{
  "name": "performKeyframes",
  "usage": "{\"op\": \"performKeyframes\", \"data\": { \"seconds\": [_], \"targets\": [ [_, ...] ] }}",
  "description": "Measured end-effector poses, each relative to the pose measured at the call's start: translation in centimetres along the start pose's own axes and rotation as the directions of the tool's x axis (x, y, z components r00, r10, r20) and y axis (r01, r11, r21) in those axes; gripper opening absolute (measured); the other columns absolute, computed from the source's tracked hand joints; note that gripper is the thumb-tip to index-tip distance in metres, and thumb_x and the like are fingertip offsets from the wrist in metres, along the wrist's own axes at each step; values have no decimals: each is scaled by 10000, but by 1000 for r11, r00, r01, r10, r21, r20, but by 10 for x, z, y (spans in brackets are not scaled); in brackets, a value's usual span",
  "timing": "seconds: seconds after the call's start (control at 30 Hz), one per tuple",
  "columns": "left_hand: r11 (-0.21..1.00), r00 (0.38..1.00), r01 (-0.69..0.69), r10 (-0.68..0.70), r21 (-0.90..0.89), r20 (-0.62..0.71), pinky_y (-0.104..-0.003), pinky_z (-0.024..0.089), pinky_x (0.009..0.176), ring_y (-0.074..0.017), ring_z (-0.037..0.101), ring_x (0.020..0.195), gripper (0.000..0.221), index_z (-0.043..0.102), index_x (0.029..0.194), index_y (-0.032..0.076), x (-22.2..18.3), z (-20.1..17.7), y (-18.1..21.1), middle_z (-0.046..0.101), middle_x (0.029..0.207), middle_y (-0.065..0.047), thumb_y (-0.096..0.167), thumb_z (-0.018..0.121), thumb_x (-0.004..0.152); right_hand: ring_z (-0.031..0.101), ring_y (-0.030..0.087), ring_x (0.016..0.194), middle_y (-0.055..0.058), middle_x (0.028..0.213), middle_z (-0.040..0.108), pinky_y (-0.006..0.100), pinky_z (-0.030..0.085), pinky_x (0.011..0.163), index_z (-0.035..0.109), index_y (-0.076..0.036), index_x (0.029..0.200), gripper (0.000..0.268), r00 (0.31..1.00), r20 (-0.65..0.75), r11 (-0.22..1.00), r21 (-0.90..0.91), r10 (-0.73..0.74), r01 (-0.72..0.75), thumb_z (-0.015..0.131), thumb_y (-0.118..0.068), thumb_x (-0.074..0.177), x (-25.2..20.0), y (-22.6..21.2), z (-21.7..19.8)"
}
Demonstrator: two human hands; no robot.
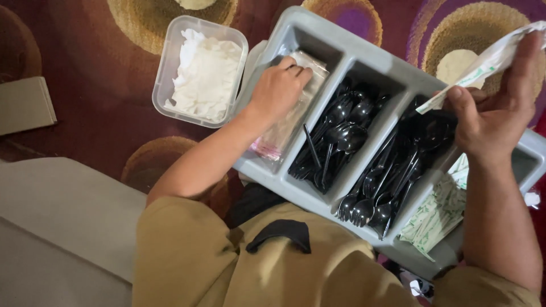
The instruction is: Wrapping plastic cutlery in napkins and placing them in a partitioned tray.
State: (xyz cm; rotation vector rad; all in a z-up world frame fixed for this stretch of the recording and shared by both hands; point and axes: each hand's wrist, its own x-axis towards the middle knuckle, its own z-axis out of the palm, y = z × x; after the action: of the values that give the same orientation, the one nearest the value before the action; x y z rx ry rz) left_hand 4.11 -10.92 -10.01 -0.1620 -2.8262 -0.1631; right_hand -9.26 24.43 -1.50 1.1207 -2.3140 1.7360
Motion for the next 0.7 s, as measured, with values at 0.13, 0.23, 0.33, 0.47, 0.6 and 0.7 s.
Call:
{"op": "performKeyframes", "data": {
  "seconds": [0.13,0.23,0.33,0.47,0.6,0.7],
  "targets": [
    [999,999,-23,21,-35,-39,-341,625,521,-210,704,839,290,787,989,80,-2,1,-4,799,858,-70,-97,776,760,633,370,1122,103,1898,124,371,561,807,116,-172,1761,915,997,73,1000,11,14,-14,662,289,1189,3,-13,6],
    [1000,996,-27,26,-1,-87,-342,617,739,-240,664,1018,371,727,1139,36,-5,5,-4,750,1071,-110,-99,717,793,622,324,1131,91,1894,118,360,563,844,107,-169,1760,909,996,64,998,-20,61,-60,681,250,1193,0,-8,5],
    [1000,998,-6,8,28,-60,-372,622,791,-291,646,1146,523,664,1290,-5,-9,3,-4,738,1101,-162,-110,694,780,669,381,1079,65,1897,106,408,598,905,92,-194,1762,925,994,67,997,-1,83,-83,672,273,1211,-3,-7,4],
    [998,999,40,-39,-43,31,-384,688,538,-312,758,979,397,727,1150,-48,-8,-10,4,777,786,-168,-132,786,767,701,469,1394,101,1910,82,358,597,866,81,-141,1762,930,994,55,996,4,90,-90,645,352,1211,-2,-12,2],
    [999,999,44,-44,-23,31,-302,630,407,-239,755,811,382,746,1086,-31,-7,-9,2,765,722,-126,-221,715,756,222,290,1694,193,1775,204,442,252,1442,163,12,1679,810,993,66,979,-173,-97,107,749,105,1127,4,-3,3],
    [1000,999,-6,5,-27,-33,-309,572,413,-205,705,743,344,751,1086,-27,-14,3,0,727,668,-98,-123,806,760,323,202,822,198,1862,319,342,358,745,164,-179,1760,845,989,56,991,12,133,-134,563,319,1206,-15,21,-3]
  ]
}}
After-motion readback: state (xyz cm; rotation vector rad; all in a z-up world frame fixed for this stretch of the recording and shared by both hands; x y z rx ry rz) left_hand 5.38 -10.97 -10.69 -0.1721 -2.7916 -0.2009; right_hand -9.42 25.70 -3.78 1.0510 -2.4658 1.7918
